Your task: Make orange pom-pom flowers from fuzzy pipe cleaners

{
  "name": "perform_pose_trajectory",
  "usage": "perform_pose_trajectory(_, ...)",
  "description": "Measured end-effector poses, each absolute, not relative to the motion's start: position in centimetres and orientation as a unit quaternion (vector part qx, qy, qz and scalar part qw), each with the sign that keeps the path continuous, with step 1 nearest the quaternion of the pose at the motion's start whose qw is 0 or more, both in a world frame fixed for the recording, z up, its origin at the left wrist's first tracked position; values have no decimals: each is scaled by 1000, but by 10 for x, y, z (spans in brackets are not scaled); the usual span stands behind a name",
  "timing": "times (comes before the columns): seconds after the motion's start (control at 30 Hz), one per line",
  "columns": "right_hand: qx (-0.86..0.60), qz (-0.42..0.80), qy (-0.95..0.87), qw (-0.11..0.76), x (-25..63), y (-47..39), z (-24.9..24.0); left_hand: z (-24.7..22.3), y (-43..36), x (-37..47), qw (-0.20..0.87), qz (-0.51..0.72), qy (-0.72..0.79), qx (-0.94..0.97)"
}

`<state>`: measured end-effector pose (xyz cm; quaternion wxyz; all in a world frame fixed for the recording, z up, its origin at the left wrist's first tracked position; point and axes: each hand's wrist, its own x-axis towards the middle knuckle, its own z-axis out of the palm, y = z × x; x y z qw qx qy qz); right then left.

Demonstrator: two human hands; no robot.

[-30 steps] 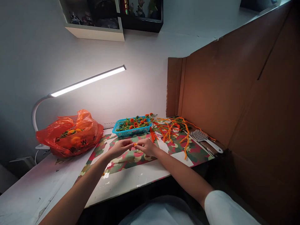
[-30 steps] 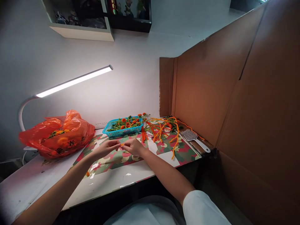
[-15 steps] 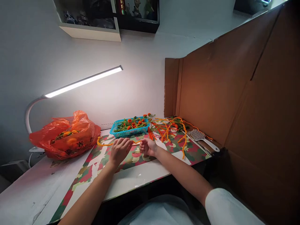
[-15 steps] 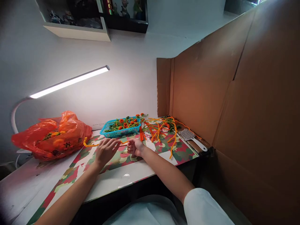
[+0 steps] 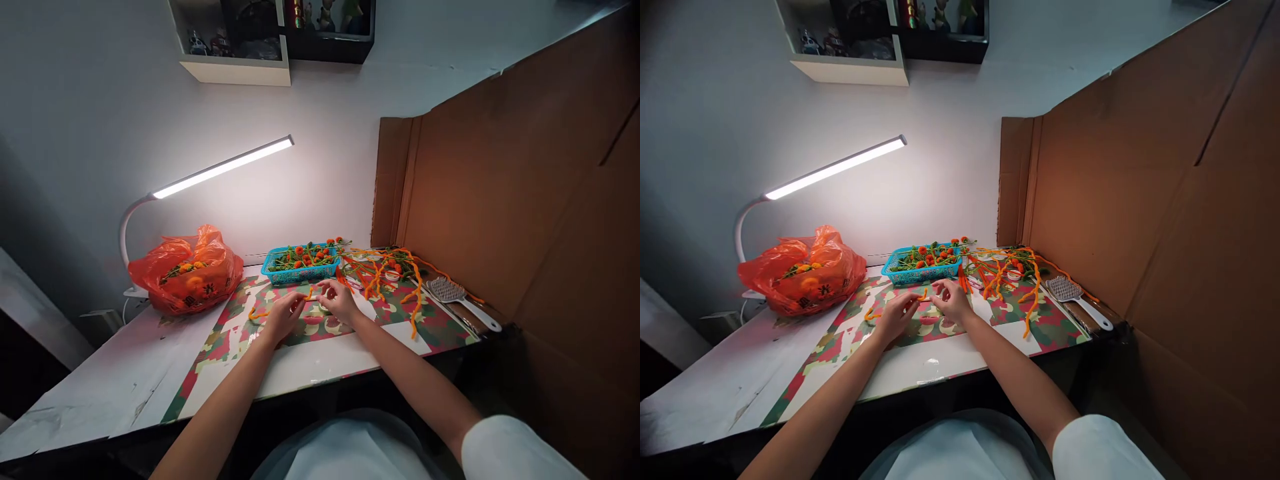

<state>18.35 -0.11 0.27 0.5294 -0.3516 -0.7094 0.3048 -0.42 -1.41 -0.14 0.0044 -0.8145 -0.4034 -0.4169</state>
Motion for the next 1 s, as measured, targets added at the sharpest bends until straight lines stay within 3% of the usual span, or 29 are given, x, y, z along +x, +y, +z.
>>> perform_pose_trajectory(0.1, -310, 189, -777, 514, 188, -3, 3, -4, -13, -6, -28, -403, -401, -822)
perform_pose_trajectory(0.33, -303, 60, -834, 458, 190, 1, -1, -5, -15, -5, -42, -360, -390, -847)
perform_pose_trajectory(0.53, -367, 35, -830, 417, 189, 1, 1, -5, -16, -5, -18, -347, -389, -853)
perform_pose_trajectory(0.63, -402, 140, -783, 453, 186, 2, 0, -2, -15, -8, 55, -359, -395, -844)
perform_pose_trajectory(0.73, -412, 350, -698, 470, 183, 1, 4, 5, -14, -11, 159, -363, -400, -826)
perform_pose_trajectory(0.87, -351, 640, -558, 395, 186, -4, 15, 12, -16, -14, 259, -359, -408, -799)
perform_pose_trajectory(1.0, -303, 739, -506, 325, 190, -6, 20, 10, -15, -14, 249, -368, -414, -794)
